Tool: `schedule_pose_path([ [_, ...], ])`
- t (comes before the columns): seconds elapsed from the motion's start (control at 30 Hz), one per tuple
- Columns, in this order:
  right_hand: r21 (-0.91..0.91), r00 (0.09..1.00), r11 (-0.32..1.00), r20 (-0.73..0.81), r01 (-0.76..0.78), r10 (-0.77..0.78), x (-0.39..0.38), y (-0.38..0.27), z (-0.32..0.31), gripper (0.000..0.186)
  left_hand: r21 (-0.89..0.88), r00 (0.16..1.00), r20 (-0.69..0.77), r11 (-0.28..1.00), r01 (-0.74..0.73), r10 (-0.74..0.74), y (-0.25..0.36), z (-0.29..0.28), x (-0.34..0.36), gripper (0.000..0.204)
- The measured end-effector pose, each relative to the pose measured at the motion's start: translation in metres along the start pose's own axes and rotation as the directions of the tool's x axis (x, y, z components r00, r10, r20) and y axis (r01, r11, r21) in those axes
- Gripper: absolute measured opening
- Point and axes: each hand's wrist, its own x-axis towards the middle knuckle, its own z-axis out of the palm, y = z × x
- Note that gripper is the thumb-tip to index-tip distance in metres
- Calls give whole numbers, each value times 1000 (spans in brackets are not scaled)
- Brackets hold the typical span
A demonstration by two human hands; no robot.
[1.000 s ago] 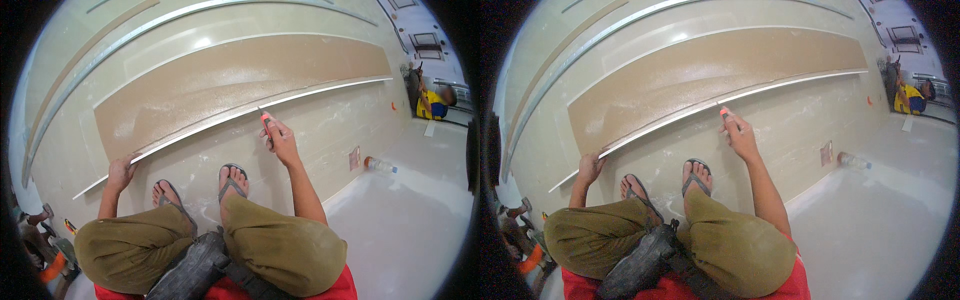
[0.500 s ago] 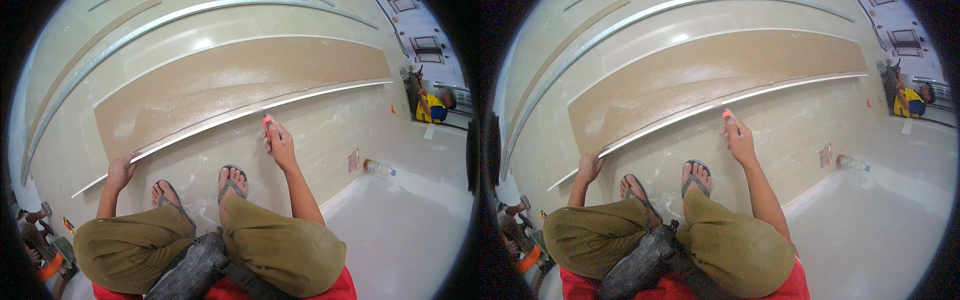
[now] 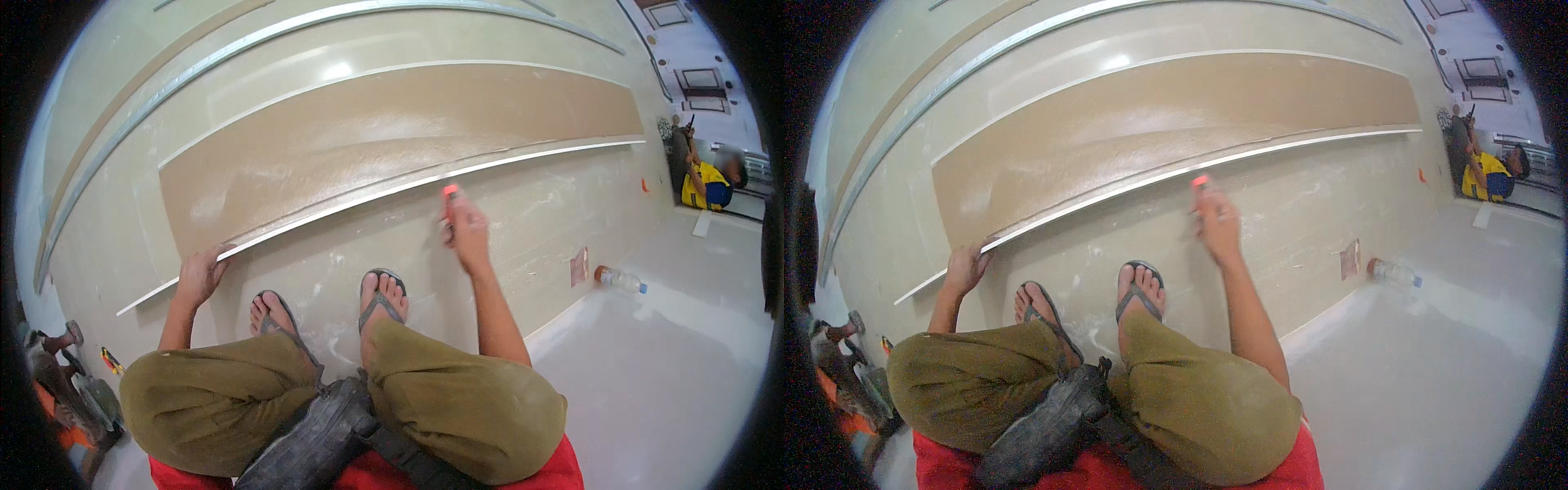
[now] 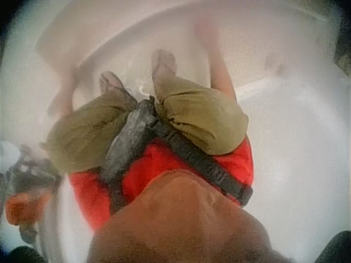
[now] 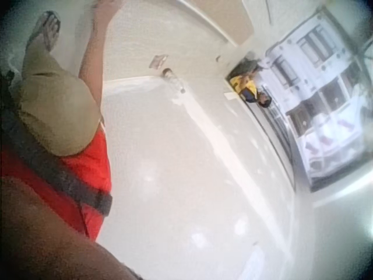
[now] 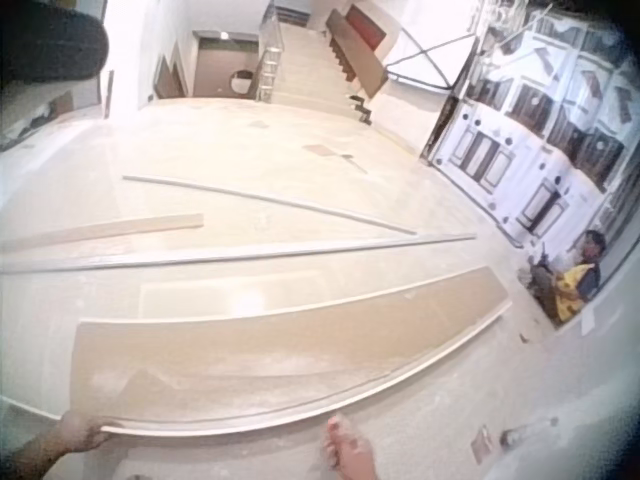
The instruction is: The person cuts a piece of drywall by scoring it with a utility knife and then snapping it along the scored line.
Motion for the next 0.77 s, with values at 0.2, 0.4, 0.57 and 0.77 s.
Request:
schedule_pose_path([
  [0.2, 44, 993, 997, 96, 69, -73, -26, -27, 32, 52, -46, 1000, 15, 999, 2, -1, 0, 4, -3, 26],
  [0.4, -67, 913, 982, -363, 176, -188, 36, -27, -61, 50, -36, 999, -1, 999, -35, 35, -4, 13, 1, 30],
  [0.57, -8, 978, 994, -180, 105, -105, 4, -3, 11, 35, -42, 1000, -5, 999, -28, 28, -6, 5, -3, 31],
  [0.77, -25, 971, 998, 235, 60, -53, -66, -12, 115, 42, -78, 996, 80, 996, 51, -45, -7, 0, -4, 32],
])
